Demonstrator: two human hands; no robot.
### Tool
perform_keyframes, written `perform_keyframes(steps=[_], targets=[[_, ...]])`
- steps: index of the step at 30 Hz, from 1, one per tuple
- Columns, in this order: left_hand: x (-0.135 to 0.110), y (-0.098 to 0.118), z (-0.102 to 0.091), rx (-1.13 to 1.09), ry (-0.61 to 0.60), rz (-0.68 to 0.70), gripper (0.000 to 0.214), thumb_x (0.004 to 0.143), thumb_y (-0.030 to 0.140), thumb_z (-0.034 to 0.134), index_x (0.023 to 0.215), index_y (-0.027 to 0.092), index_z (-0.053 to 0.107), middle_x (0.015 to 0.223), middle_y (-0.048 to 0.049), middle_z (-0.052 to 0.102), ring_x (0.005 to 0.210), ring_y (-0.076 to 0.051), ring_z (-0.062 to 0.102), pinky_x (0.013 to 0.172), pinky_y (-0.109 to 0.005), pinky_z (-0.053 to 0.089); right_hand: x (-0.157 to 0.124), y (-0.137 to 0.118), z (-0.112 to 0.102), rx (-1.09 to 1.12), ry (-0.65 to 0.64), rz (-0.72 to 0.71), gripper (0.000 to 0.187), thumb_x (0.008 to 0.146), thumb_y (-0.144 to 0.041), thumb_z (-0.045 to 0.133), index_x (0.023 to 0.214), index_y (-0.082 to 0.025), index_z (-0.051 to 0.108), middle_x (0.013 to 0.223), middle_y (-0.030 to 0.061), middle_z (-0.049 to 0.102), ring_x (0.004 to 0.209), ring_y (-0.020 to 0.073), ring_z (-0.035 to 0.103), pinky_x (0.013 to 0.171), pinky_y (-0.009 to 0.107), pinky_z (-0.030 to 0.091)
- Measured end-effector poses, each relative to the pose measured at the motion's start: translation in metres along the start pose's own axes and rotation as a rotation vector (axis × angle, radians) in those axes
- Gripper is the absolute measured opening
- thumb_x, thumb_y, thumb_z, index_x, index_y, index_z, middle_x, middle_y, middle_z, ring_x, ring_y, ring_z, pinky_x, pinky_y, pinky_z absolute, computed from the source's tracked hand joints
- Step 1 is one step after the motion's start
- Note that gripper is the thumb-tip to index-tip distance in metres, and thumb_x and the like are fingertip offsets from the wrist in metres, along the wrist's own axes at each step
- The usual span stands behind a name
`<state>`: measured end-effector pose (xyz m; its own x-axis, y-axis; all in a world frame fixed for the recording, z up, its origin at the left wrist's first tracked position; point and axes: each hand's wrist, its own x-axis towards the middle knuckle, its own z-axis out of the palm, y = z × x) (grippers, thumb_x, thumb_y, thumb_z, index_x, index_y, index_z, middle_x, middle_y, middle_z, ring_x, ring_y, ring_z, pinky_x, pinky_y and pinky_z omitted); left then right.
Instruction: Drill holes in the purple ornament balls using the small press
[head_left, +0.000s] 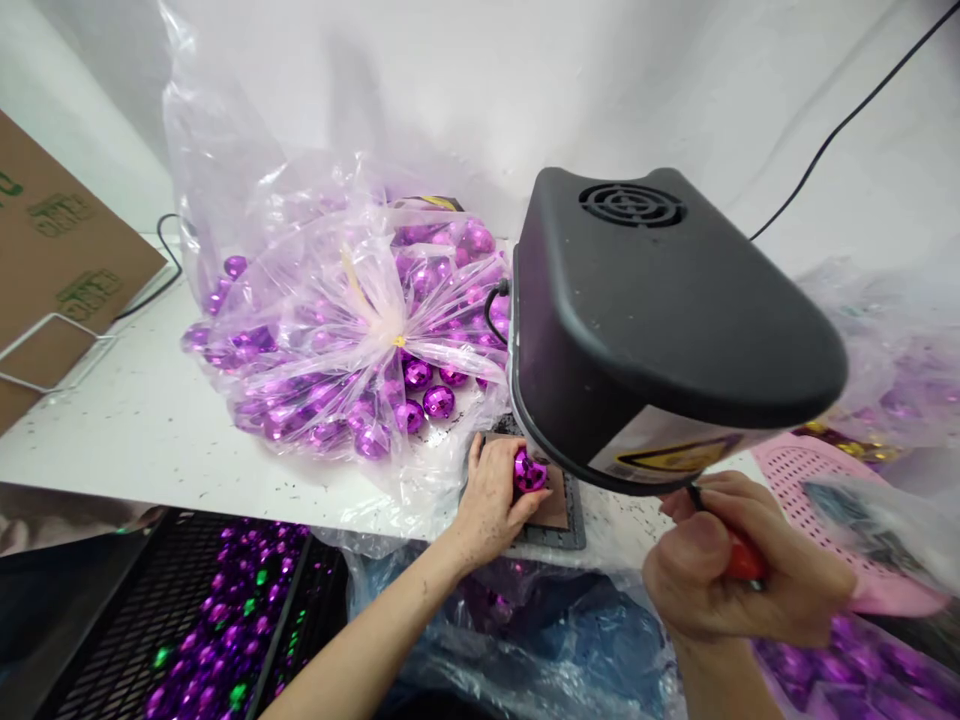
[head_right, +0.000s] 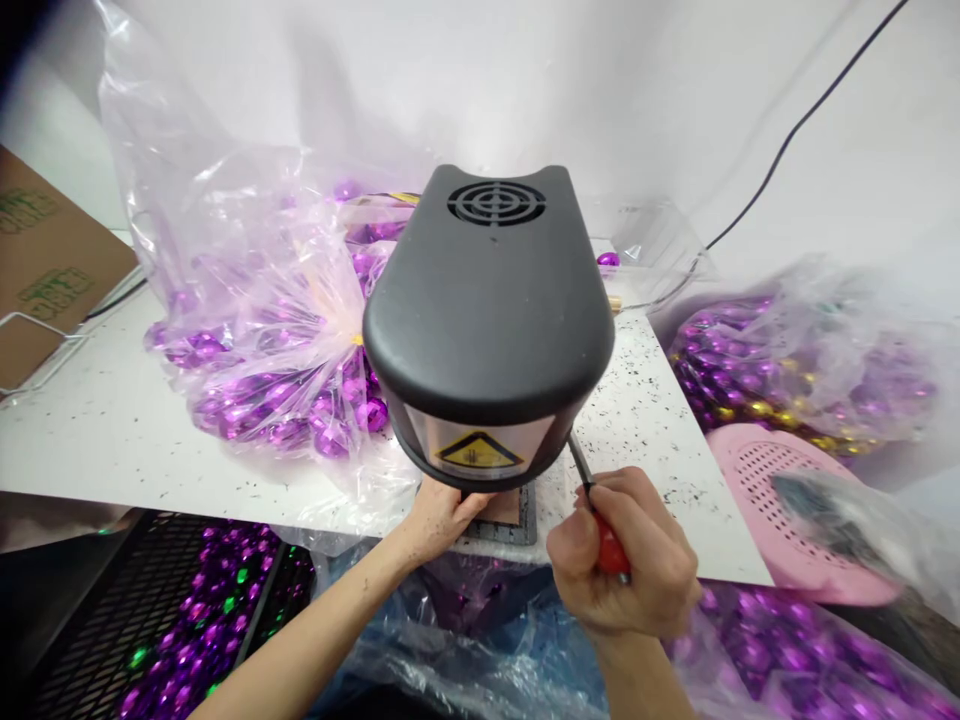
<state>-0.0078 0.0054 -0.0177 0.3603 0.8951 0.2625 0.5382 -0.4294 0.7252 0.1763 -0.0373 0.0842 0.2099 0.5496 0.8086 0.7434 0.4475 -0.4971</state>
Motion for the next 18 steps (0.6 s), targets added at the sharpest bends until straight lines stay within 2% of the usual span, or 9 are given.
perform_keyframes(steps=[2, 6, 8, 13, 18], targets=[[0.0, 0.0, 0.001, -0.005, 0.013, 0.01, 0.039, 0.095, 0.031, 0.064, 0.132, 0.022, 0.053, 0.13, -0.0129, 0.064, 0.127, -0.029, 0.057, 0.126, -0.062, 0.018, -0.004, 0.001, 0.006, -0.009, 0.066, -0.044, 0.006, 0.081, -0.02, 0.06, 0.082, -0.017, 0.055, 0.069, 0.003, 0.054, 0.068, 0.0131, 0.056, 0.057, 0.027, 0.047], [0.0, 0.001, 0.0, -0.018, 0.009, 0.003, 0.039, 0.094, 0.031, 0.065, 0.13, 0.021, 0.054, 0.128, -0.0126, 0.065, 0.126, -0.029, 0.058, 0.126, -0.061, 0.019, -0.013, 0.003, 0.021, -0.041, 0.283, -0.108, 0.005, 0.079, -0.019, 0.06, 0.078, -0.016, 0.057, 0.069, 0.004, 0.054, 0.067, 0.0149, 0.057, 0.057, 0.03, 0.049], [0.0, 0.002, 0.0, -0.013, 0.006, 0.0, 0.039, 0.094, 0.032, 0.065, 0.13, 0.021, 0.055, 0.129, -0.0125, 0.064, 0.126, -0.03, 0.058, 0.126, -0.061, 0.02, -0.016, 0.006, 0.026, -0.042, 0.34, -0.116, 0.004, 0.078, -0.02, 0.06, 0.077, -0.016, 0.058, 0.069, 0.0037, 0.055, 0.065, 0.0152, 0.057, 0.056, 0.031, 0.049], [0.001, 0.0, 0.0, -0.012, 0.012, 0.008, 0.039, 0.094, 0.031, 0.064, 0.131, 0.021, 0.053, 0.127, -0.012, 0.065, 0.125, -0.029, 0.059, 0.125, -0.061, 0.023, -0.022, 0.017, 0.031, -0.004, 0.318, -0.142, 0.008, 0.079, -0.021, 0.059, 0.086, -0.02, 0.06, 0.068, 0.0019, 0.055, 0.062, 0.0157, 0.056, 0.055, 0.033, 0.049], [0.002, 0.001, -0.002, -0.026, 0.04, 0.02, 0.045, 0.093, 0.031, 0.067, 0.132, 0.02, 0.049, 0.124, -0.0119, 0.065, 0.124, -0.03, 0.059, 0.122, -0.061, 0.028, -0.033, 0.022, 0.038, 0.056, 0.196, -0.152, 0.02, 0.08, -0.014, 0.056, 0.099, -0.019, 0.055, 0.071, -0.0006, 0.056, 0.059, 0.0103, 0.054, 0.054, 0.026, 0.049]])
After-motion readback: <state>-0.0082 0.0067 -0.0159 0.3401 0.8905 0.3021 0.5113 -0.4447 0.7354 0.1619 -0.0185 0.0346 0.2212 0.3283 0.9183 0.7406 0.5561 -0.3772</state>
